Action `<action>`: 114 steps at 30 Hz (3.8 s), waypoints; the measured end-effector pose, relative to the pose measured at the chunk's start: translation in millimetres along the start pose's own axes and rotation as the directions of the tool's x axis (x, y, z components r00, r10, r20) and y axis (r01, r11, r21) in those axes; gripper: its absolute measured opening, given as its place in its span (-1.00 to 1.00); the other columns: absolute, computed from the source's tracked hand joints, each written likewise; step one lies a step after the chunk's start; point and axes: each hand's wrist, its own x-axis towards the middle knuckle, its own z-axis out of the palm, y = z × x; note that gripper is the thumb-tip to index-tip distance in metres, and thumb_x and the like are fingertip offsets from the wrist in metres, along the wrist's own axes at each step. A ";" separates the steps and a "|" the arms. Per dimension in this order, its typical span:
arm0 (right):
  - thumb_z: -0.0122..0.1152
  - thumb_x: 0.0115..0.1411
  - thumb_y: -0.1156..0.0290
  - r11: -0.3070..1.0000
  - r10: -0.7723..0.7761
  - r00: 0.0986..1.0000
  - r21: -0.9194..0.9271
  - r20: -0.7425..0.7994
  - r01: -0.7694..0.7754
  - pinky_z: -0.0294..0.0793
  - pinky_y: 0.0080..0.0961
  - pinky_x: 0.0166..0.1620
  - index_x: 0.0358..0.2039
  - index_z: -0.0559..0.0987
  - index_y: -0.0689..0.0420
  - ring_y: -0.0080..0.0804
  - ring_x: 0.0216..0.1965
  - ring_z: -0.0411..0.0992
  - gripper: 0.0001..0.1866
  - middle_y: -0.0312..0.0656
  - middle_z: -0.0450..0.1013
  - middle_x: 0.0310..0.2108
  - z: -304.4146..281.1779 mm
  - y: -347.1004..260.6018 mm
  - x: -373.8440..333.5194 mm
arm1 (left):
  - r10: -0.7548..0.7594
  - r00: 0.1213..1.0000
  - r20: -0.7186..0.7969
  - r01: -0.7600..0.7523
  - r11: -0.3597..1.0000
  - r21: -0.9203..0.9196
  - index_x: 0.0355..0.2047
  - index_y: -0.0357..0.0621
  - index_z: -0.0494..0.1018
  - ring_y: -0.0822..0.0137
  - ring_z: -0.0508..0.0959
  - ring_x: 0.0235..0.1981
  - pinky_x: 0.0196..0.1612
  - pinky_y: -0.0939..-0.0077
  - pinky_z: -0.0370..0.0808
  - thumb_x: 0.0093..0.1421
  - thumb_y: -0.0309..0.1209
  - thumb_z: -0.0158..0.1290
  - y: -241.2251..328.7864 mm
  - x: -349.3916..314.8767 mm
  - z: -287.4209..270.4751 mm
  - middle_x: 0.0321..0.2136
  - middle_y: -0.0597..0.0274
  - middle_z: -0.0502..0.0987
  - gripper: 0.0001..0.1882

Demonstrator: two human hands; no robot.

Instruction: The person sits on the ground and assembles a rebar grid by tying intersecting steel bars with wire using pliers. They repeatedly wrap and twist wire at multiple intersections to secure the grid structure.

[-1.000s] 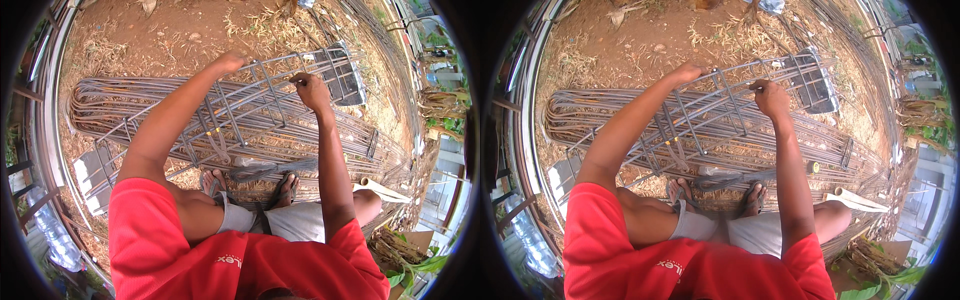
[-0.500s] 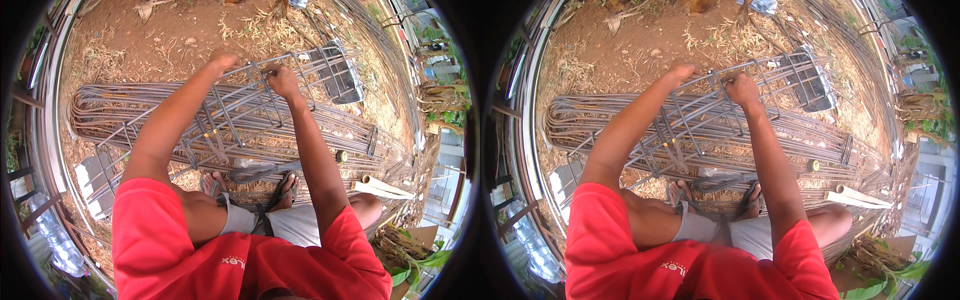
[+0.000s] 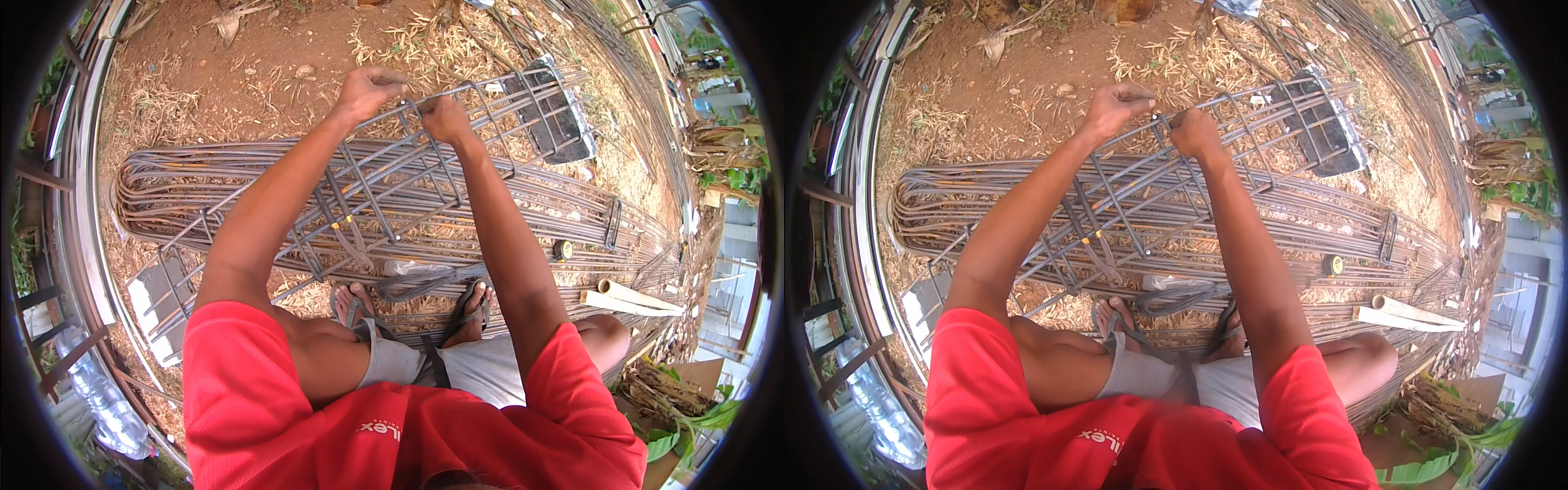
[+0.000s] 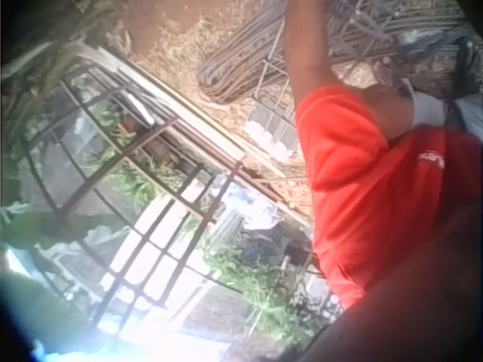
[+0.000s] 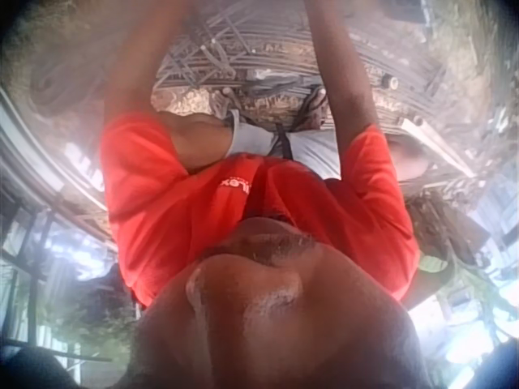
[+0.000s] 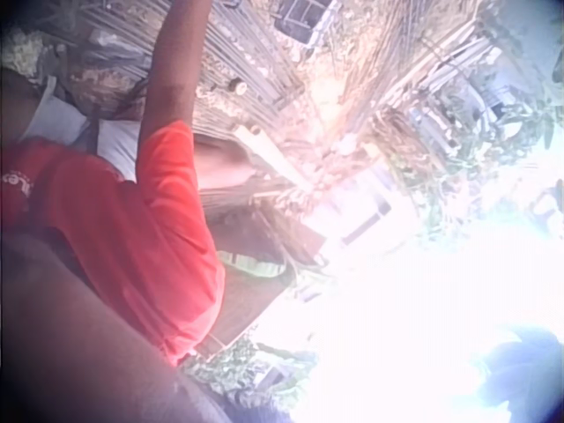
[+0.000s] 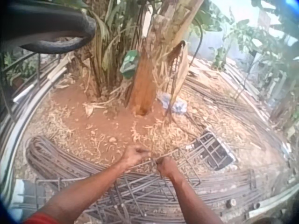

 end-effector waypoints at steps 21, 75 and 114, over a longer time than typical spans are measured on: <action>0.20 0.20 0.25 0.996 0.049 0.990 0.076 -0.130 -0.040 0.61 -0.05 0.13 -0.15 0.83 0.00 0.16 -0.05 0.66 -0.68 0.13 0.69 -0.17 17.6 10.4 2.4 | 0.130 0.984 0.124 -0.173 0.870 0.461 -0.11 -0.10 0.78 0.25 0.77 -0.20 -0.05 0.35 0.66 0.28 -0.20 0.38 6.4 17.0 20.1 -0.19 0.08 0.79 -0.71; 0.33 0.12 0.19 0.873 0.246 0.962 0.457 -0.117 -0.168 0.64 -0.19 -0.02 -0.24 0.84 0.07 0.06 -0.20 0.70 -0.69 0.09 0.71 -0.27 9.0 14.2 -8.0 | 0.380 0.923 0.062 -0.376 0.854 0.361 -0.01 -0.01 0.75 0.12 0.61 0.08 0.22 0.21 0.54 0.16 -0.41 0.30 -23.4 -19.1 47.3 -0.06 0.18 0.64 -0.65; 0.19 0.20 0.51 0.608 0.244 0.964 0.757 0.108 -0.239 0.48 -0.49 -0.36 -0.11 0.76 0.31 -0.47 -0.43 0.50 -0.69 -0.14 0.67 -0.22 -19.2 42.1 -19.9 | 0.174 0.982 0.073 -0.189 0.912 0.364 -0.02 0.15 0.76 0.13 0.60 0.18 0.34 0.15 0.47 0.21 -0.42 0.19 -25.3 -11.5 38.2 0.04 0.28 0.67 -0.66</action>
